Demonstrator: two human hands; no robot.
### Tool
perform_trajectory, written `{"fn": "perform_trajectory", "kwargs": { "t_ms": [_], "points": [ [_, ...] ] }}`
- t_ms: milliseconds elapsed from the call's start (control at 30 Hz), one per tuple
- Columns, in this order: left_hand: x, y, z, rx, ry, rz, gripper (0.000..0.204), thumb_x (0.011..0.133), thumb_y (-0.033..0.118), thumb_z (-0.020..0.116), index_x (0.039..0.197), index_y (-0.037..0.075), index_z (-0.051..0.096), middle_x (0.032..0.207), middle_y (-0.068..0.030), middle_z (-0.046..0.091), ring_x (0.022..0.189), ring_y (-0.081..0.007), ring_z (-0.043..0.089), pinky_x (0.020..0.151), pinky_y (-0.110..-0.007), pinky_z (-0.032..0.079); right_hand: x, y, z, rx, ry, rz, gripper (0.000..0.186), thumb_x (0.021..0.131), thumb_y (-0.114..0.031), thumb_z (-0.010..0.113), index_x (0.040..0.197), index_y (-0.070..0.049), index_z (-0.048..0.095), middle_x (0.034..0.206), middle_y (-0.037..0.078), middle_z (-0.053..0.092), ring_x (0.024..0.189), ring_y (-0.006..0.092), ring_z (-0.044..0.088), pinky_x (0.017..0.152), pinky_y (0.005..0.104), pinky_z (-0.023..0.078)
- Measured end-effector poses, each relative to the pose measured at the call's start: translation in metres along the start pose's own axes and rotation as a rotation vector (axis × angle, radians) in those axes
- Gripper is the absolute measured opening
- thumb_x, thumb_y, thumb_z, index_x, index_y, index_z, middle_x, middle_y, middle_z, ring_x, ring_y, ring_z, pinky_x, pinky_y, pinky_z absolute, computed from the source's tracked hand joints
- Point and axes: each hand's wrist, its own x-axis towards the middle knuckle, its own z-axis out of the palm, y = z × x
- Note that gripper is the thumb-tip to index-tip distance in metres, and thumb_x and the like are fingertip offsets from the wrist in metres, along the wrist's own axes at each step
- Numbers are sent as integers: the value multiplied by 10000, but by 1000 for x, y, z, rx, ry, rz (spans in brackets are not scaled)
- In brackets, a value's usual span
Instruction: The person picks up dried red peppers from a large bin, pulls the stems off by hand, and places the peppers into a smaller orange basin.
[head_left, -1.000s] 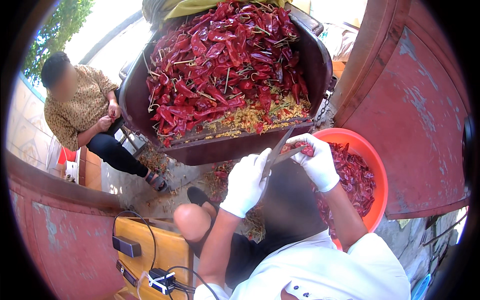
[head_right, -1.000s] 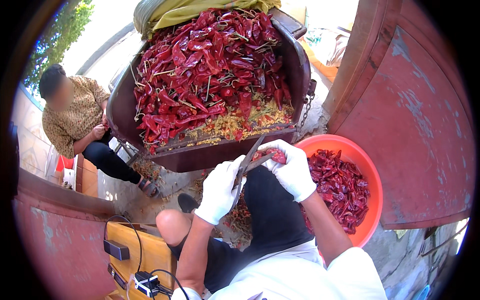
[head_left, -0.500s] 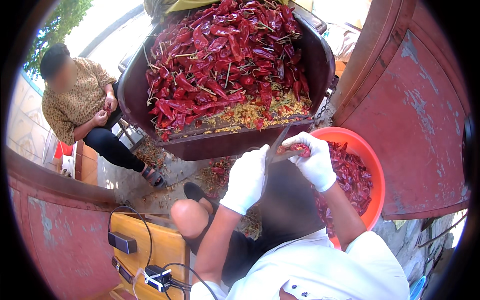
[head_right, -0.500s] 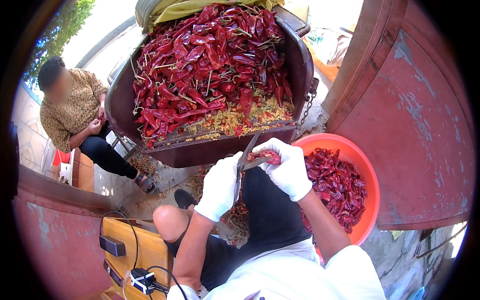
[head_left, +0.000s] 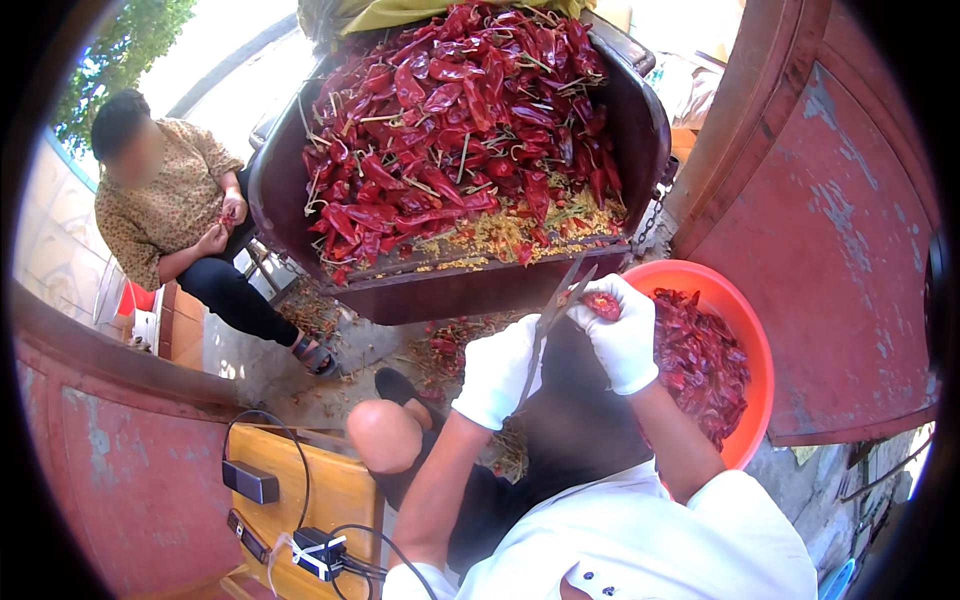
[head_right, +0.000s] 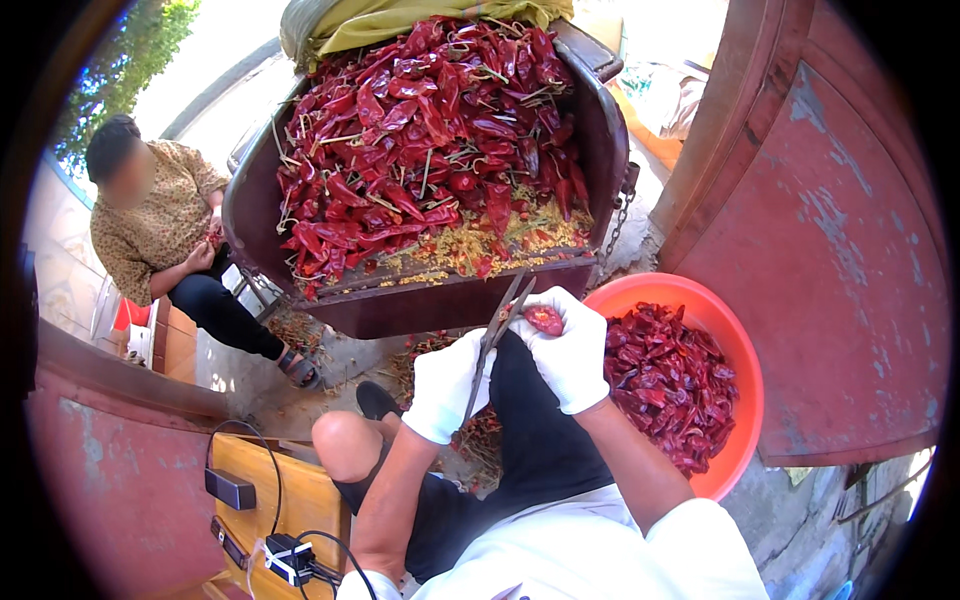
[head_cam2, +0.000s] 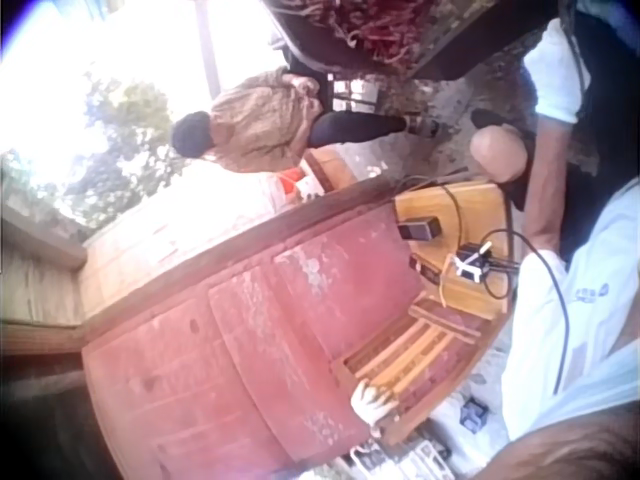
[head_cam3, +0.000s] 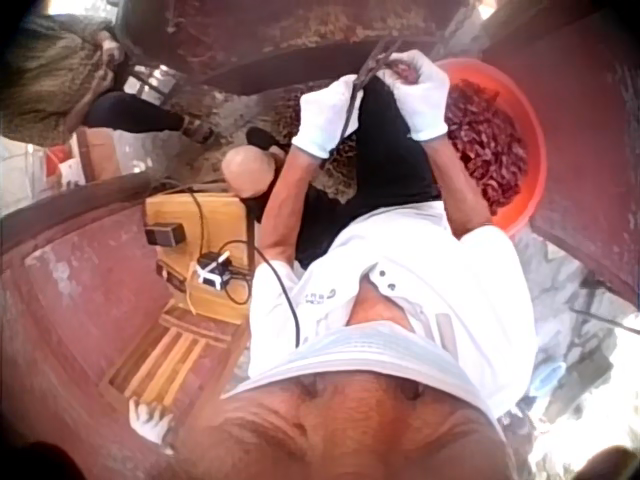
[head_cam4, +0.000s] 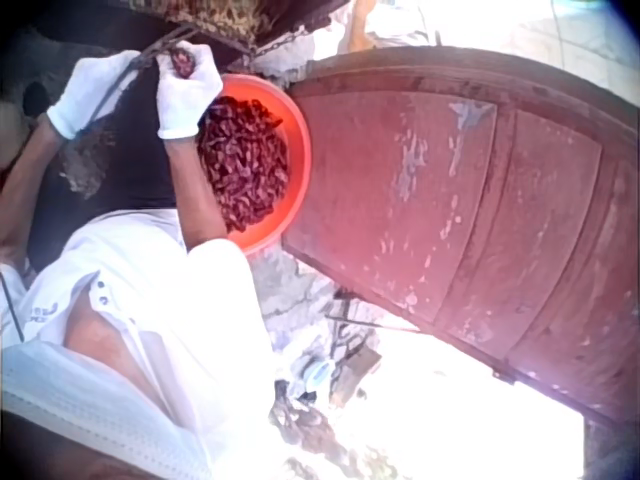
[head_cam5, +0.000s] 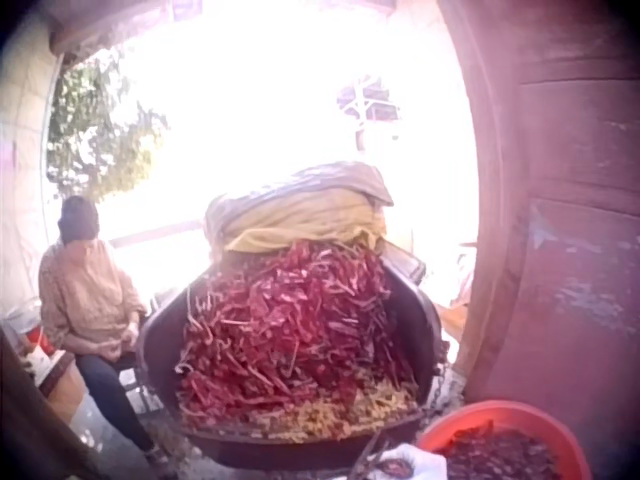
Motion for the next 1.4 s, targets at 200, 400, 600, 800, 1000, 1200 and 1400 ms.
{"fn": "perform_trajectory", "kwargs": {
  "t_ms": [200, 400, 600, 800, 1000, 1200, 1400],
  "points": [
    [0, 3, 4, -61, 108, -38, 300, 881, 170, 625, 1165, 75, 602, 903, -135, 663, 757, -321, 671, 652, -422, 547, -7, 6, 10, 3, -52, 25, 150, 759, 10, 768, 871, -17, 671, 736, 55, 653, 703, 78, 604, 660, 264, 501],
    [-3, 8, 6, 56, 57, -78, 257, 885, 181, 622, 1110, 56, 614, 830, -132, 665, 683, -317, 668, 598, -415, 537, -11, 2, 15, -105, 44, -224, 162, 755, 23, 752, 892, -17, 675, 779, 125, 690, 690, 183, 687, 670, 290, 531],
    [-9, -4, 13, -20, 220, -89, 130, 912, 148, 653, 1011, 88, 595, 659, -101, 640, 575, -295, 657, 524, -384, 499, -17, -6, 18, -42, 2, -201, 162, 773, 29, 758, 913, -3, 684, 817, 96, 719, 748, 120, 680, 712, 265, 539],
    [-13, -9, -2, -66, 33, -383, 461, 781, 358, 806, 1133, 114, 635, 729, -112, 669, 657, -311, 677, 631, -395, 531, -3, 1, 9, 489, -322, 385, 280, 858, -50, 720, 1123, -7, 641, 935, 93, 687, 727, 121, 654, 604, 247, 526],
    [-25, -6, -11, 84, 44, -207, 536, 776, 281, 747, 1278, 146, 616, 905, -118, 704, 793, -295, 701, 698, -382, 551, -5, 23, 11, 597, -494, 577, 265, 872, -176, 738, 1067, -20, 651, 924, 53, 672, 759, 121, 649, 606, 249, 537],
    [-34, -1, -18, 122, -42, -163, 563, 792, 201, 714, 1327, 108, 564, 913, -92, 663, 790, -286, 667, 682, -400, 523, -13, 28, 29, 487, -402, 693, 248, 865, -195, 760, 1033, -26, 693, 881, 52, 680, 705, 127, 639, 560, 253, 522],
    [-49, -2, -34, 261, 2, -28, 552, 776, 126, 726, 1307, 91, 582, 954, -56, 665, 823, -267, 642, 709, -404, 503, 3, 34, 26, 577, -375, 718, 230, 882, -177, 736, 1058, -34, 700, 856, 22, 683, 671, 91, 616, 539, 227, 468]
  ]
}}
